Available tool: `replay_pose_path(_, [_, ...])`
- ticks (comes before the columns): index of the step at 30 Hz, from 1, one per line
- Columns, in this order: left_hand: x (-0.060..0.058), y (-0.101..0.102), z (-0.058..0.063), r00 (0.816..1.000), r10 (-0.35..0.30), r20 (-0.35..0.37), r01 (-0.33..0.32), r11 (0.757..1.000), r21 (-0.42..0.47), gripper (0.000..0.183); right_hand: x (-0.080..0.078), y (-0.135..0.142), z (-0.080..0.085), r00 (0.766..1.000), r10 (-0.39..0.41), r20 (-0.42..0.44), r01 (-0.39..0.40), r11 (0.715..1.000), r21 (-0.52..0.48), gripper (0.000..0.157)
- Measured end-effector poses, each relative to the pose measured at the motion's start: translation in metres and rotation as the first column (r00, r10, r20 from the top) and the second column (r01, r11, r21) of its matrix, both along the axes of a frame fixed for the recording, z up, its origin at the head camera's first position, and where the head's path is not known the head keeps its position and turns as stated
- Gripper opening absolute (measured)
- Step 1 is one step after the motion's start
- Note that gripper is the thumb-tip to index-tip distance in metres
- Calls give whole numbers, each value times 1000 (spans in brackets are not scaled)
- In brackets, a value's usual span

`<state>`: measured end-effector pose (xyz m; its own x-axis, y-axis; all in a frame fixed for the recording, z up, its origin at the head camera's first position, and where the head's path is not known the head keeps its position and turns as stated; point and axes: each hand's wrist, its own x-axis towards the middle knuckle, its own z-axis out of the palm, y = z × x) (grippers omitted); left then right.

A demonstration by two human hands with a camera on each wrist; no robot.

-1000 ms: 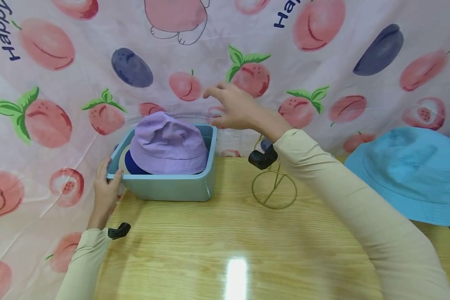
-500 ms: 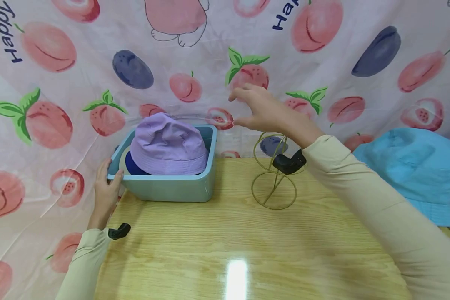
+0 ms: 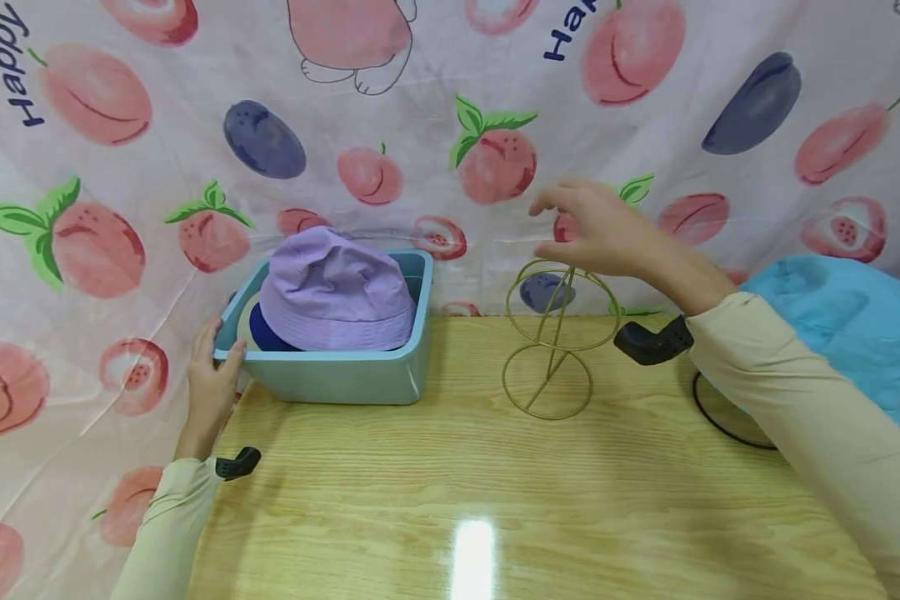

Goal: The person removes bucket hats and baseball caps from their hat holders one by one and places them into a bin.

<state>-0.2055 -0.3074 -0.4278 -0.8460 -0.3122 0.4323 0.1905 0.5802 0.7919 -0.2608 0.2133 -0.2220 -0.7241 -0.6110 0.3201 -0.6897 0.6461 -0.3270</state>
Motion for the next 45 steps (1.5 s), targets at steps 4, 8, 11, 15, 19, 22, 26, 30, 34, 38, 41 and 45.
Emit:
replay_pose_path(4, [1, 0, 0, 1000, 0, 6, 0, 1000, 9, 60, 6, 18, -4, 999, -41, 16, 40, 999, 19, 40])
replay_pose_path(8, [2, -2, -1, 1000, 9, 7, -9, 1000, 8, 60, 7, 34, -9, 997, -76, -34, 77, 996, 47, 43])
replay_pose_path(11, [3, -3, 0, 1000, 23, 6, -23, 1000, 6, 60, 6, 46, -13, 994, -101, -52, 103, 993, 56, 42])
replay_pose_path(15, [5, -5, 1, 999, 29, 14, -29, 1000, -1, 60, 7, 64, -16, 990, -133, -45, 136, 988, 69, 41])
replay_pose_path(19, [6, -7, 1, 999, 29, 30, -29, 999, -15, 61, 8, 81, -18, 988, -147, -50, 151, 986, 72, 39])
replay_pose_path(22, [8, -9, 1, 998, 37, 49, -36, 999, -20, 62, 8, 91, -19, 986, -161, -37, 164, 983, 83, 39])
replay_pose_path(26, [12, -10, 0, 997, 41, 63, -40, 999, -21, 63, 8, 102, -19, 976, -216, -22, 217, 968, 126, 42])
replay_pose_path(30, [13, -10, 1, 998, 38, 52, -37, 999, -18, 63, 7, 113, -20, 962, -272, -19, 271, 948, 165, 46])
replay_pose_path(34, [13, -10, 2, 998, 36, 45, -36, 999, -13, 63, 8, 123, -23, 947, -320, -21, 318, 927, 198, 47])
replay_pose_path(38, [12, -10, 1, 998, 39, 40, -38, 999, -12, 62, 8, 136, -27, 926, -374, -40, 373, 899, 230, 49])
replay_pose_path(41, [10, -10, 0, 998, 41, 44, -40, 999, -18, 63, 5, 149, -33, 911, -410, -45, 408, 879, 247, 51])
replay_pose_path(45, [9, -11, 0, 998, 38, 45, -37, 999, -18, 63, 2, 166, -38, 888, -456, -57, 454, 851, 266, 50])
